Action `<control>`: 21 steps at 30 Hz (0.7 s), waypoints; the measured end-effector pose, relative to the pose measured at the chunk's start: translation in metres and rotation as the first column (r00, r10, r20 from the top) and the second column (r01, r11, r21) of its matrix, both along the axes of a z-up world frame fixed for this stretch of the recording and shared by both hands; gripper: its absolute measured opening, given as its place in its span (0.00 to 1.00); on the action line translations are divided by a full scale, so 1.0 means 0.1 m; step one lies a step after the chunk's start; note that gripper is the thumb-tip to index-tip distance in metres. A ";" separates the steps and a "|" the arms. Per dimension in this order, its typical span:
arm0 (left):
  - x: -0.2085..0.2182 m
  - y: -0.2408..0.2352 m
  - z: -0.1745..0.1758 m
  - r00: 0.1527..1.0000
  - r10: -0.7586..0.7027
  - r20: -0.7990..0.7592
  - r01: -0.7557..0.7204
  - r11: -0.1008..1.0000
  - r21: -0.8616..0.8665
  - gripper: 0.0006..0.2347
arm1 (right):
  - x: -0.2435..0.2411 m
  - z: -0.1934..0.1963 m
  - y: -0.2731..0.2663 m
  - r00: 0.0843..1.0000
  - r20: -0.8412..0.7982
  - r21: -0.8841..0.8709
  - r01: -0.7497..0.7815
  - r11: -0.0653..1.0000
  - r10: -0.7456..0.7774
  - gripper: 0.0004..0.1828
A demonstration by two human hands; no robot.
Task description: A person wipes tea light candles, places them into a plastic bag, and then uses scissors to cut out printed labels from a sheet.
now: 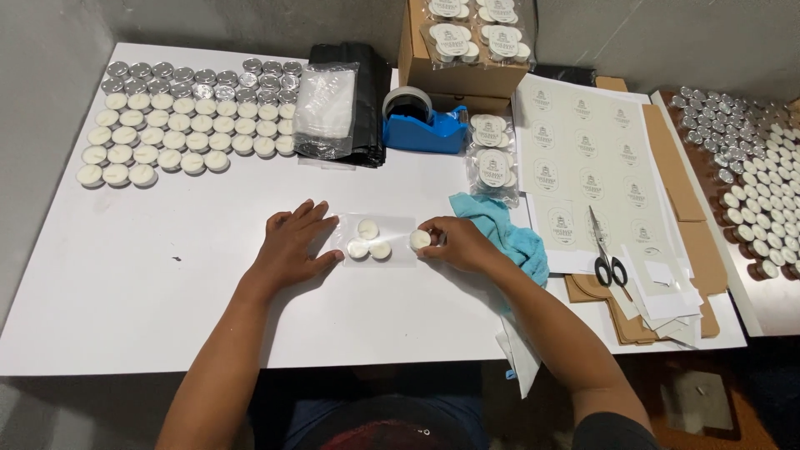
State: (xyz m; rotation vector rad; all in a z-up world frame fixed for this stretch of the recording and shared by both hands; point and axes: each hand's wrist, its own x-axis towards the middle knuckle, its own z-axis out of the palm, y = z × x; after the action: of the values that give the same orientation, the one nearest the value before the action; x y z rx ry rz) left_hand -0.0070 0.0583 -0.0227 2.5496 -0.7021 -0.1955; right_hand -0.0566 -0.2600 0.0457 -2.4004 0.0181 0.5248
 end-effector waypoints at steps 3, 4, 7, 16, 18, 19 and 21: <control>-0.01 0.00 0.01 1.000 0.004 -0.004 -0.004 1.000 0.018 0.27 | 0.05 -0.12 0.01 1.000 -0.007 0.045 0.016 0.999 -0.016 0.27; -0.01 0.00 0.00 1.000 0.006 -0.003 -0.006 1.000 0.019 0.27 | 0.06 -0.12 0.03 1.000 -0.006 0.046 0.014 0.999 -0.014 0.27; -0.01 0.01 -0.01 1.000 0.002 -0.003 -0.002 1.000 0.008 0.27 | 0.09 -0.12 0.07 1.000 -0.016 0.053 0.022 0.998 -0.021 0.28; -0.03 0.00 0.04 1.000 0.013 -0.014 -0.013 1.000 0.013 0.26 | 0.02 -0.24 0.12 0.955 -0.133 0.285 0.292 0.913 -0.264 0.29; -0.03 0.00 0.05 1.000 0.005 -0.014 -0.005 1.000 0.014 0.27 | -0.04 -0.11 0.20 0.931 -0.221 0.454 0.362 0.814 -0.290 0.28; -0.03 0.00 0.05 1.000 0.005 -0.014 -0.005 1.000 0.015 0.27 | -0.05 -0.09 0.21 0.931 -0.222 0.455 0.361 0.814 -0.289 0.28; -0.01 0.00 0.04 1.000 0.005 -0.024 -0.004 1.000 0.023 0.27 | -0.05 -0.07 0.24 0.914 -0.294 0.526 0.399 0.751 -0.280 0.31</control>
State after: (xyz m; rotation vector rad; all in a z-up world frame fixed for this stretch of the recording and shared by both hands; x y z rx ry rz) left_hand -0.0084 0.0583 -0.0182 2.5659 -0.6887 -0.2335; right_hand -0.0619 -0.2359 0.0392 -1.6824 0.3364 0.5025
